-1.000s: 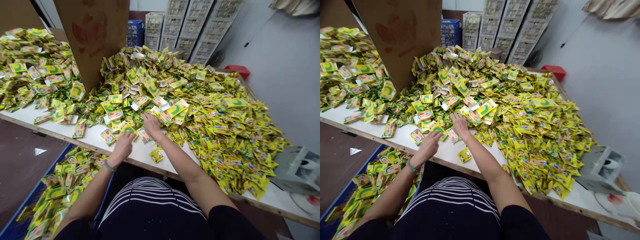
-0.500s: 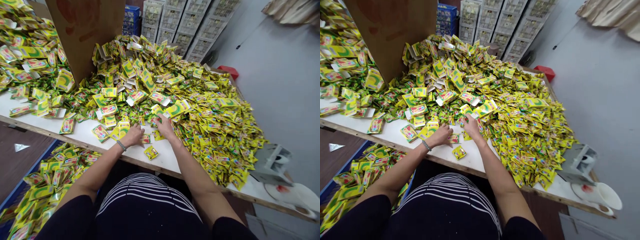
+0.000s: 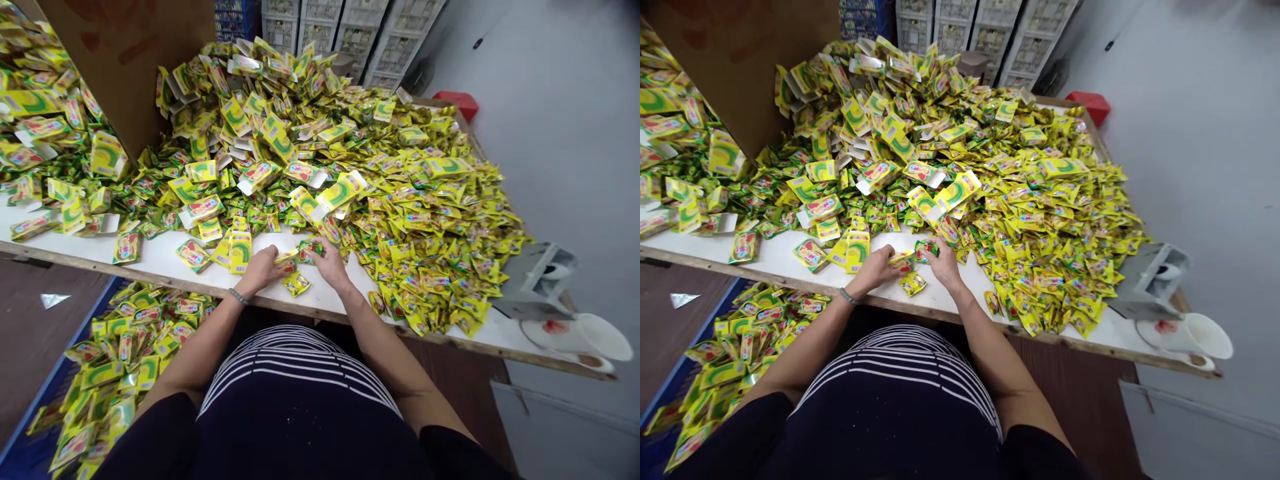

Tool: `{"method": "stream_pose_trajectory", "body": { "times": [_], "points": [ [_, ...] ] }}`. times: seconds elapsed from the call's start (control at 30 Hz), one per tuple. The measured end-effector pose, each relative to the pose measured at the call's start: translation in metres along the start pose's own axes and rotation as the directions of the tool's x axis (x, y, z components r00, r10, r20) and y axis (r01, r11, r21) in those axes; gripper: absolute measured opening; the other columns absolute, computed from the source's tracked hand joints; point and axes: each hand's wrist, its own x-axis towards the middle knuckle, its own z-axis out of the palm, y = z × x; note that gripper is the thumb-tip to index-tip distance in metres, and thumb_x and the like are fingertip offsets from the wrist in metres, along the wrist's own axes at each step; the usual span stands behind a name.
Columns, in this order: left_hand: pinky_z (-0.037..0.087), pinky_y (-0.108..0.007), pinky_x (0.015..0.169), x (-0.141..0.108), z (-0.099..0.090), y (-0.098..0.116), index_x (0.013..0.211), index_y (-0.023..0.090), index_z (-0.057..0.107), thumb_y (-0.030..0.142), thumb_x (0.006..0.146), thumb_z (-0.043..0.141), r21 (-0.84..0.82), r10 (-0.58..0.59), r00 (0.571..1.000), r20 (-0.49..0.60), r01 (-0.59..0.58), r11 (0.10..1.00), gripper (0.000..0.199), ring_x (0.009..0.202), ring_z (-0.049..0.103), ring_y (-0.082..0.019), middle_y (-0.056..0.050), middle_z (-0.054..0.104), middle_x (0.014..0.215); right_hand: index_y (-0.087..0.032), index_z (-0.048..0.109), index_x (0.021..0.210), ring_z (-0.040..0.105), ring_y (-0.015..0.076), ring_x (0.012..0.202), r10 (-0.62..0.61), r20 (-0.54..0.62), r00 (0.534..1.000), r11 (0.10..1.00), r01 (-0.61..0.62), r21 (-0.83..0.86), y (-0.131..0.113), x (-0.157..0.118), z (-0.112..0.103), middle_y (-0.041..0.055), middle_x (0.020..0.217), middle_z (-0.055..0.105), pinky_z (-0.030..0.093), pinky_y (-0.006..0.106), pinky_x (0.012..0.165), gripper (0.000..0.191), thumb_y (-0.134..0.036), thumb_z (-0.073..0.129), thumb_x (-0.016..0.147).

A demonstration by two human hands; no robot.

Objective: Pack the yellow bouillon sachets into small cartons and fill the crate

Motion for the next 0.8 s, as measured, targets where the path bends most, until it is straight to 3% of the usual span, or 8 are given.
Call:
{"method": "stream_pose_trajectory", "body": {
  "times": [0.1,0.17,0.27,0.33,0.47,0.63,0.8],
  "points": [
    [0.033,-0.028,0.06,-0.004,0.002,-0.005,0.102,0.019,0.061,0.052,0.073,0.078,-0.223,-0.061,0.997,-0.037,0.051,0.973,0.047,0.069,0.058,-0.021,-0.002,0.064,0.075,-0.018,0.069,0.103,0.048,0.0143,0.06,0.047,-0.029,0.999,0.998,-0.046,0.032,-0.002,-0.003,-0.001,0.0025,0.084,0.068,0.041,0.029,0.061,0.034,-0.038,0.068,0.075],
    [0.033,-0.027,0.059,-0.008,0.003,-0.009,0.102,0.019,0.062,0.055,0.07,0.078,-0.432,-0.08,0.997,-0.025,0.061,0.9,0.051,0.066,0.057,-0.018,0.0,0.065,0.073,-0.018,0.071,0.1,0.05,0.0145,0.059,0.077,-0.045,0.996,0.995,-0.074,0.066,-0.003,-0.003,-0.001,0.003,0.082,0.07,0.043,0.029,0.061,0.033,-0.038,0.07,0.074],
    [0.04,-0.026,0.062,-0.015,0.003,-0.012,0.102,0.017,0.063,0.056,0.067,0.079,-0.727,-0.083,0.995,0.058,0.099,0.679,0.054,0.068,0.06,-0.017,-0.002,0.07,0.08,-0.017,0.074,0.093,0.056,0.0155,0.062,0.078,-0.042,0.996,0.987,-0.071,0.147,-0.008,-0.002,0.002,0.0043,0.083,0.072,0.047,0.03,0.063,0.032,-0.041,0.073,0.073],
    [0.046,-0.026,0.068,-0.02,0.002,-0.01,0.103,0.016,0.064,0.052,0.066,0.082,-0.837,-0.068,0.995,0.078,0.102,0.538,0.055,0.076,0.064,-0.017,-0.005,0.073,0.09,-0.017,0.075,0.089,0.056,0.0159,0.061,0.082,-0.025,0.996,0.979,-0.076,0.189,-0.013,-0.002,0.006,0.0036,0.078,0.071,0.047,0.03,0.062,0.034,-0.046,0.074,0.073],
    [0.049,-0.026,0.078,-0.026,0.0,-0.002,0.102,0.015,0.069,0.045,0.064,0.085,-0.916,-0.074,0.996,0.048,0.073,0.395,0.052,0.086,0.066,-0.017,-0.006,0.074,0.101,-0.018,0.076,0.082,0.056,0.0161,0.064,0.042,-0.004,0.999,0.982,-0.041,0.184,-0.021,-0.003,0.016,0.002,0.072,0.069,0.046,0.03,0.064,0.035,-0.051,0.074,0.073],
    [0.051,-0.025,0.07,-0.03,-0.003,0.001,0.095,0.014,0.072,0.039,0.055,0.091,-0.959,-0.103,0.985,0.137,0.158,0.235,0.051,0.074,0.066,-0.015,-0.005,0.076,0.091,-0.02,0.075,0.072,0.06,0.0191,0.077,-0.032,-0.096,0.995,0.992,0.043,0.117,-0.019,-0.005,0.023,0.0034,0.077,0.067,0.048,0.033,0.076,0.032,-0.051,0.075,0.075],
    [0.051,-0.024,0.064,-0.031,0.005,-0.001,0.087,0.012,0.073,0.034,0.046,0.094,-0.961,-0.189,0.957,0.218,0.245,0.131,0.051,0.063,0.065,-0.013,-0.004,0.075,0.077,-0.022,0.075,0.068,0.062,0.0206,0.084,-0.094,0.03,0.995,0.993,0.092,0.07,-0.013,-0.014,0.023,0.0045,0.08,0.067,0.049,0.036,0.083,0.028,-0.05,0.076,0.076]
  ]
}}
